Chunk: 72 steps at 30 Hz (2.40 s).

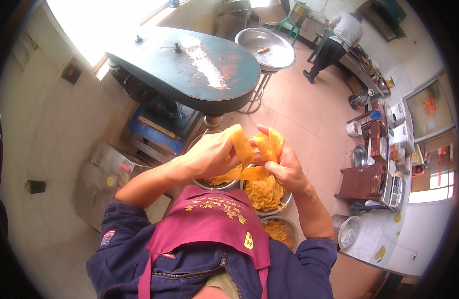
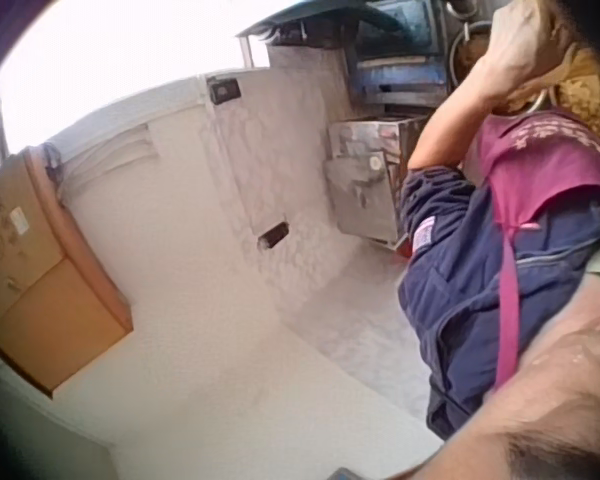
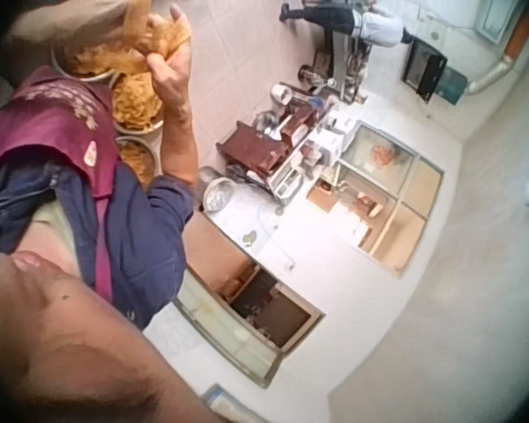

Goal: The person repeatedly pulls and stretches long yellow noodle strands by hand, then folds and places them into metal bowls. The process is continuous, with the person handling the noodles one at a time and arranging them in the bowls.

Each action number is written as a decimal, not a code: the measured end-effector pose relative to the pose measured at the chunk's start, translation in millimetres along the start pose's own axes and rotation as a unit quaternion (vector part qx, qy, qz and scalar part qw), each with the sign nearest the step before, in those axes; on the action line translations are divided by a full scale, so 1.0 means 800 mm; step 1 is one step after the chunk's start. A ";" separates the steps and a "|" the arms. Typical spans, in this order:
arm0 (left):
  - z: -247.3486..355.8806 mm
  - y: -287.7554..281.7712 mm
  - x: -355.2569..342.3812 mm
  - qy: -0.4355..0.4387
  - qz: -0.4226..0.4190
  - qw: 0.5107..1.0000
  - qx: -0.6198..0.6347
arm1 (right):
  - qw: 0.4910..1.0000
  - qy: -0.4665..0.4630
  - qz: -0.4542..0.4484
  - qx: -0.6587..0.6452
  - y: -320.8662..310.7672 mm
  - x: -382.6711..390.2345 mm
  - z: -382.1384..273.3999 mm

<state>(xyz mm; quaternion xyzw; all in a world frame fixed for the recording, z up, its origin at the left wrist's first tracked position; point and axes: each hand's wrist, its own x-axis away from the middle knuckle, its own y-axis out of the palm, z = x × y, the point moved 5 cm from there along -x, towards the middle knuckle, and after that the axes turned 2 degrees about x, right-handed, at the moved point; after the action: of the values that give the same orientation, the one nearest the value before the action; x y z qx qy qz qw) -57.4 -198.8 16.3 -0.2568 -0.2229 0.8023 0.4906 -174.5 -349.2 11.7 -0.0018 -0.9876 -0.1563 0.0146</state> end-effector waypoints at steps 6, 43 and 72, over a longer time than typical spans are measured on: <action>-0.048 0.031 0.000 0.018 -0.192 0.923 0.332 | 0.998 0.050 -0.023 -0.024 0.013 -0.020 0.005; -0.172 -0.043 0.110 -0.096 0.228 0.588 0.770 | 0.887 -0.169 -0.173 0.393 0.055 -0.107 -0.068; -0.075 0.033 0.036 -0.080 -0.043 0.875 0.476 | 0.836 -0.125 0.031 0.533 0.037 -0.008 0.088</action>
<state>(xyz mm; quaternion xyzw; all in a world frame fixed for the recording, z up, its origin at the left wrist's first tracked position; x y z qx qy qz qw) -48.6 -177.8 -51.6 0.0831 0.1366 0.8072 0.5682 -170.0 -299.4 -46.3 -0.0438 -0.9111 0.3961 -0.1053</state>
